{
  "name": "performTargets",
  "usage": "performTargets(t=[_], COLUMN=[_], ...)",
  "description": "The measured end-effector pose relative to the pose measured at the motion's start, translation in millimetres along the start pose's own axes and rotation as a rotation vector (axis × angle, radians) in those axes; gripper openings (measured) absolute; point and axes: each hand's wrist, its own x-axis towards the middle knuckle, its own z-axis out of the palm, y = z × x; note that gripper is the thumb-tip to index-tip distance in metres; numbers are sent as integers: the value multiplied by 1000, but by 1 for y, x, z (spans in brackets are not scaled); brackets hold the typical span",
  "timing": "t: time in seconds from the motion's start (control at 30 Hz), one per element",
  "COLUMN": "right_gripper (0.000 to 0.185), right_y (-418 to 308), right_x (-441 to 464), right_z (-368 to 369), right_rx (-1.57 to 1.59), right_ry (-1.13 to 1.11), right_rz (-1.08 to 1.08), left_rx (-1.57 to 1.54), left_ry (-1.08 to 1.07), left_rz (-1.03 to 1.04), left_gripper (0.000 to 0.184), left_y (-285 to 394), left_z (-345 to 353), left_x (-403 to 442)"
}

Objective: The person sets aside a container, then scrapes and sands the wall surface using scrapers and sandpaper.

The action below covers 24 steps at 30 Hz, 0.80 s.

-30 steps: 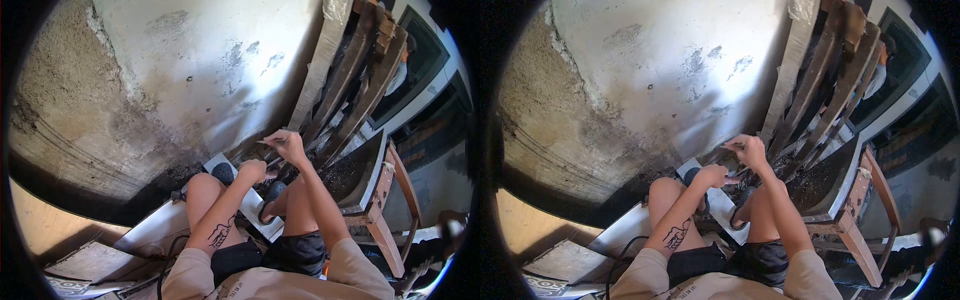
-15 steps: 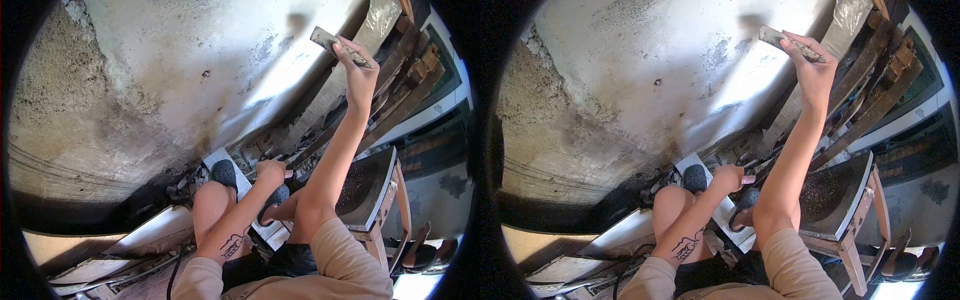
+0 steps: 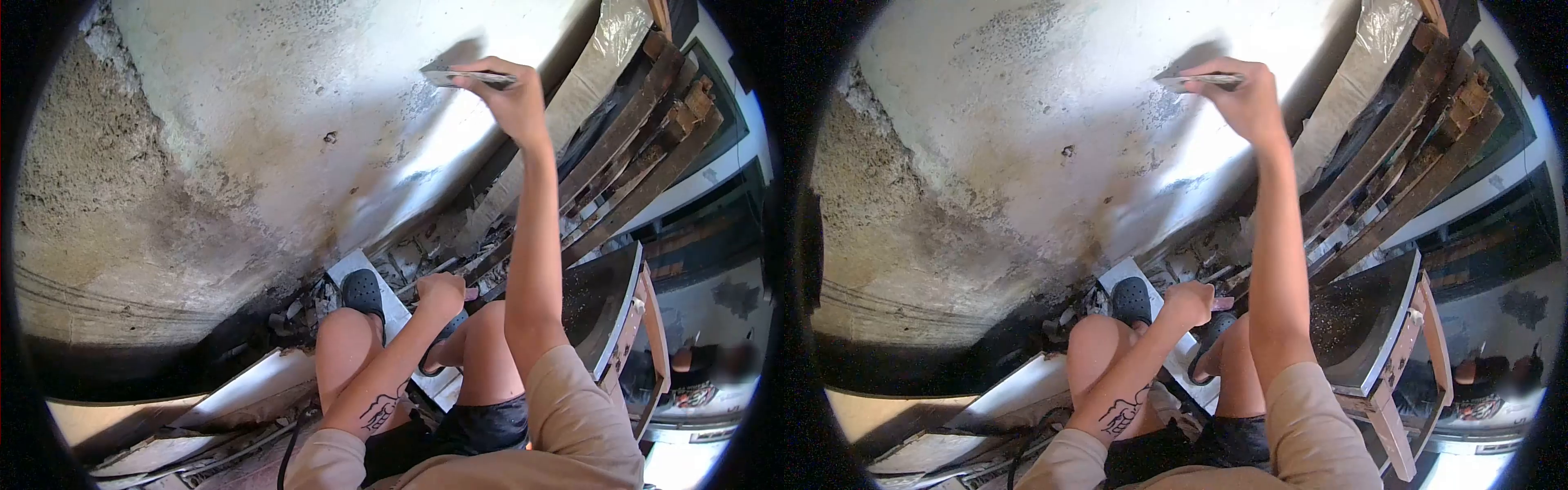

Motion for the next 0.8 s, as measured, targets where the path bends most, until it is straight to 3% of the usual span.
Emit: performTargets(t=[0.13,0.2,0.27,0.37,0.4,0.47,0.53,0.6,0.67,0.73,0.8], right_gripper=[18,13,12,15,16,15,13,12,15,18,17], right_y=[3,4,1,0,-8,-14,-7,-1,-2,-5,-4], right_x=[-4,0,-5,-6,-8,-4,-5,-7,-10,-9,-4], right_z=[-21,8,18,-19,-28,-18,17,2,-19,-19,11], right_rx=[209,120,-10,8,112,-63,-45,-179,128,158,-48], right_ry=[146,-34,-59,88,144,96,-47,-31,83,133,55], right_rz=[61,-96,-46,-53,53,-41,1,-101,-40,15,-114], left_rx=[-18,-18,-9,-16,-15,-15,-3,-3,-16,-16,-22], left_ry=[32,32,24,15,11,4,-6,15,35,51,41], left_rz=[18,19,24,0,-7,-15,28,18,2,0,18], left_gripper=[25,25,25,25,25,25,26,25,25,25,24], left_y=[0,-1,0,1,1,1,-1,-1,-2,-1,-1], left_z=[4,1,1,-1,-1,0,3,3,4,7,3], left_x=[2,2,1,2,1,3,8,7,7,7,6])
